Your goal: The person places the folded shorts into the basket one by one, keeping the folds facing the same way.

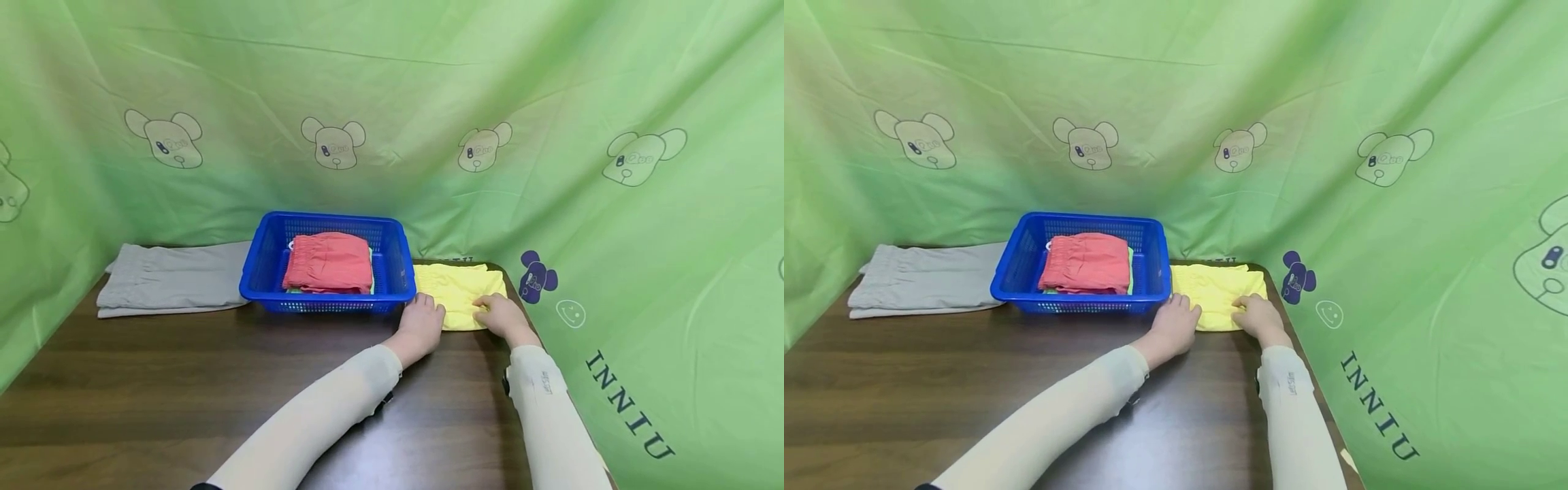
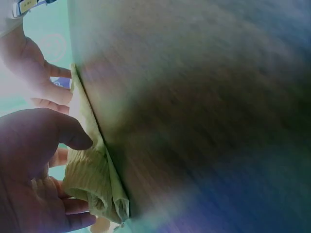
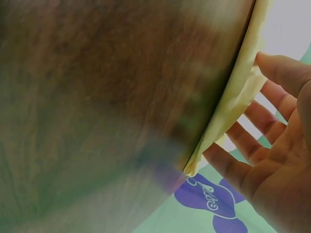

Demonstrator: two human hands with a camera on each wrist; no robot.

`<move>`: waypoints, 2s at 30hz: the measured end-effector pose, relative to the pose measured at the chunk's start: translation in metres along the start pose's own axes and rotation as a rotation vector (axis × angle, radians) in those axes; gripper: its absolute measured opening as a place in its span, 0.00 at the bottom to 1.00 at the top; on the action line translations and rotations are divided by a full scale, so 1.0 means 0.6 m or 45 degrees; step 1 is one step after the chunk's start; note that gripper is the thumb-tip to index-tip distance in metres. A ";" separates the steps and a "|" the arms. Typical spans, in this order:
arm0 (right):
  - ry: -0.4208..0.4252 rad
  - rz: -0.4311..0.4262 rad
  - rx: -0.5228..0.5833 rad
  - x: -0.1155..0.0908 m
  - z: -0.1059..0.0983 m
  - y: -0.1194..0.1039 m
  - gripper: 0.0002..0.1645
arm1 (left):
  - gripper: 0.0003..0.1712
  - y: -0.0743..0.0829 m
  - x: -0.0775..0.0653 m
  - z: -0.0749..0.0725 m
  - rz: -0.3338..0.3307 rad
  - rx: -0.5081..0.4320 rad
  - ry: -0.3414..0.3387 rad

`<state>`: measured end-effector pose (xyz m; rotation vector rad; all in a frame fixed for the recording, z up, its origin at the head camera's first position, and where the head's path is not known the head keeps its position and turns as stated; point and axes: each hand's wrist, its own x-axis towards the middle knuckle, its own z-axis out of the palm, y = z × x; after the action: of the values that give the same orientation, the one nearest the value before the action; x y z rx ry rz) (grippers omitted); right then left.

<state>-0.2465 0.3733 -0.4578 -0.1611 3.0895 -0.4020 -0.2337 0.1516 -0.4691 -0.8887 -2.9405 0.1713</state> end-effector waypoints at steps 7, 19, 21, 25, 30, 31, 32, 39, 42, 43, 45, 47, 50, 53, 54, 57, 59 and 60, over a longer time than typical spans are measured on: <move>-0.009 0.008 0.016 -0.012 0.000 0.001 0.20 | 0.18 0.005 -0.002 0.000 0.008 0.000 0.013; -0.016 0.006 0.046 -0.030 -0.001 0.003 0.21 | 0.16 -0.006 -0.008 0.007 0.115 -0.033 0.086; -0.021 0.004 0.054 -0.033 -0.001 0.003 0.21 | 0.16 -0.009 -0.008 0.006 0.148 -0.023 0.095; -0.036 0.007 0.064 -0.041 -0.003 0.002 0.21 | 0.16 -0.014 -0.009 0.000 0.212 -0.011 0.089; -0.042 0.002 0.071 -0.050 -0.006 -0.002 0.21 | 0.16 -0.023 -0.015 -0.010 0.255 -0.024 0.083; -0.045 -0.005 0.072 -0.052 -0.006 -0.003 0.21 | 0.16 -0.024 -0.017 -0.013 0.259 -0.029 0.084; -0.047 -0.006 0.072 -0.054 -0.006 -0.002 0.21 | 0.16 -0.024 -0.018 -0.014 0.267 -0.030 0.086; -0.052 -0.023 0.076 -0.065 -0.004 -0.002 0.20 | 0.15 -0.026 -0.027 -0.017 0.281 -0.100 0.078; -0.052 -0.030 0.072 -0.071 -0.005 -0.004 0.20 | 0.15 -0.025 -0.031 -0.015 0.278 -0.131 0.064; -0.052 -0.034 0.065 -0.073 -0.005 -0.004 0.20 | 0.15 -0.024 -0.033 -0.015 0.281 -0.139 0.061; -0.049 -0.018 0.072 -0.078 -0.005 -0.005 0.19 | 0.15 -0.023 -0.036 -0.016 0.290 -0.148 0.055; -0.051 -0.015 0.074 -0.083 -0.004 -0.005 0.19 | 0.15 -0.022 -0.040 -0.017 0.297 -0.154 0.050; -0.050 -0.010 0.081 -0.087 -0.001 -0.007 0.18 | 0.14 -0.022 -0.044 -0.018 0.300 -0.158 0.049; -0.045 -0.015 0.073 -0.091 0.001 -0.008 0.18 | 0.14 -0.023 -0.047 -0.018 0.304 -0.152 0.058; -0.042 -0.015 0.070 -0.091 0.000 -0.008 0.18 | 0.13 -0.023 -0.048 -0.017 0.306 -0.150 0.062; -0.037 -0.017 0.067 -0.097 -0.001 -0.009 0.17 | 0.13 -0.022 -0.051 -0.017 0.318 -0.146 0.065; -0.043 -0.019 0.065 -0.100 -0.002 -0.011 0.17 | 0.13 -0.022 -0.055 -0.019 0.324 -0.147 0.062; -0.047 -0.019 0.064 -0.102 -0.003 -0.012 0.17 | 0.13 -0.021 -0.057 -0.020 0.325 -0.150 0.060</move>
<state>-0.1851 0.3730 -0.4539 -0.1879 3.0406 -0.4710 -0.2112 0.1231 -0.4568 -1.2656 -2.8087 -0.0105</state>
